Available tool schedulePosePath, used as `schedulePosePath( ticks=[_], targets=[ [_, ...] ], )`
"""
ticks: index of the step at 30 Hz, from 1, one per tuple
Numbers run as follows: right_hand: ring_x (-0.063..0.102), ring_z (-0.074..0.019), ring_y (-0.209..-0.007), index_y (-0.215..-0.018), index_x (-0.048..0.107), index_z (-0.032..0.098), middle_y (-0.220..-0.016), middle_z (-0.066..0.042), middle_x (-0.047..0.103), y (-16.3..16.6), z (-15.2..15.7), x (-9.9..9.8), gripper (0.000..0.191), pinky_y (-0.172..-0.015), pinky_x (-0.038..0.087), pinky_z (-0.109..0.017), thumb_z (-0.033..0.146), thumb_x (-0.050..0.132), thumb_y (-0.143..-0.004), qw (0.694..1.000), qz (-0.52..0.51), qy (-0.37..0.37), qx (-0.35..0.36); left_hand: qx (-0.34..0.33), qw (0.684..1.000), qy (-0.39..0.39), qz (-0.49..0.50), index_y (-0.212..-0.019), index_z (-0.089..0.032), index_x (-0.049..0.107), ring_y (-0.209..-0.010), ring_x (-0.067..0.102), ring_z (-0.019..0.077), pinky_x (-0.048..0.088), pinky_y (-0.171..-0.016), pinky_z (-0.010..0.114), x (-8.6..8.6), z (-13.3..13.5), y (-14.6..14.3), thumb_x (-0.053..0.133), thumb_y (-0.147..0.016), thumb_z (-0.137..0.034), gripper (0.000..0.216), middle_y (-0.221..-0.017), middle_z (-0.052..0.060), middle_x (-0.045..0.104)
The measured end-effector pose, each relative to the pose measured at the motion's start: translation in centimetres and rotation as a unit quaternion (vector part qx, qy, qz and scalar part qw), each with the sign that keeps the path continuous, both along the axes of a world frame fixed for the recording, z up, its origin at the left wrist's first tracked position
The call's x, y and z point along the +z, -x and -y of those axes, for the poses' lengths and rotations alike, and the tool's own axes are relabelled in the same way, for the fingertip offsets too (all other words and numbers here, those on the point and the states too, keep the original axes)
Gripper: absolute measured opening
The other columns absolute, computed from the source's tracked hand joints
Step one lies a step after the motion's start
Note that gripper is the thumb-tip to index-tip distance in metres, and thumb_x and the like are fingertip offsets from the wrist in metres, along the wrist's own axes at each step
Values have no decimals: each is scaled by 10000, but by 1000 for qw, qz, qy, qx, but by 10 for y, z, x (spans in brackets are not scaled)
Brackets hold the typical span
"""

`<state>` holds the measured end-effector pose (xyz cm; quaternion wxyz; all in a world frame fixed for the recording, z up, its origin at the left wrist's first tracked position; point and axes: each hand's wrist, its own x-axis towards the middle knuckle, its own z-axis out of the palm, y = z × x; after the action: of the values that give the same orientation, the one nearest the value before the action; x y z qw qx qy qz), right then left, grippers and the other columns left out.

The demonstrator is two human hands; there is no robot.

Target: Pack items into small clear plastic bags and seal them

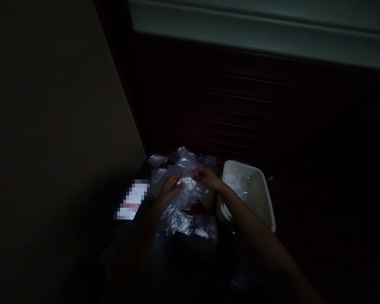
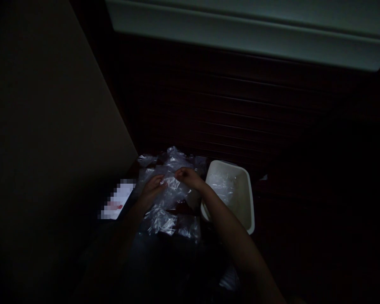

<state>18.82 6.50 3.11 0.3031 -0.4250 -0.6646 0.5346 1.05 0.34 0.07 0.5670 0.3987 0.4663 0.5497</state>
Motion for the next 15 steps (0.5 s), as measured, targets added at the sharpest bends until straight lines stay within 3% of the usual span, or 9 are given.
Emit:
schedulePosePath(
  ticks=[4,9,15],
  targets=[
    [506,-115,-636,-772,587,154,-700,-5,566,-2,-1,2,264,-640,399,-261,378,636,-640,999,-12,0,-50,-16,1000,1,-19,-803,-154,632,-688,587,152,434,-637,249,-6,-2,3,732,-594,-311,280,-763,34,644],
    [545,-143,-738,-912,604,156,-835,-36,607,1,2,4,380,-697,421,-279,390,669,-621,999,9,-8,-33,-10,999,9,-40,-758,-150,617,-652,566,131,423,-607,233,-3,-2,4,724,-593,-331,267,-716,10,619],
    [549,-142,-707,-793,635,140,-769,-30,627,2,3,4,335,-688,426,-280,438,648,-639,999,35,-27,-8,-44,998,11,-51,-771,-149,611,-655,567,137,427,-605,238,2,1,1,704,-608,-357,280,-711,17,619]
  ],
)
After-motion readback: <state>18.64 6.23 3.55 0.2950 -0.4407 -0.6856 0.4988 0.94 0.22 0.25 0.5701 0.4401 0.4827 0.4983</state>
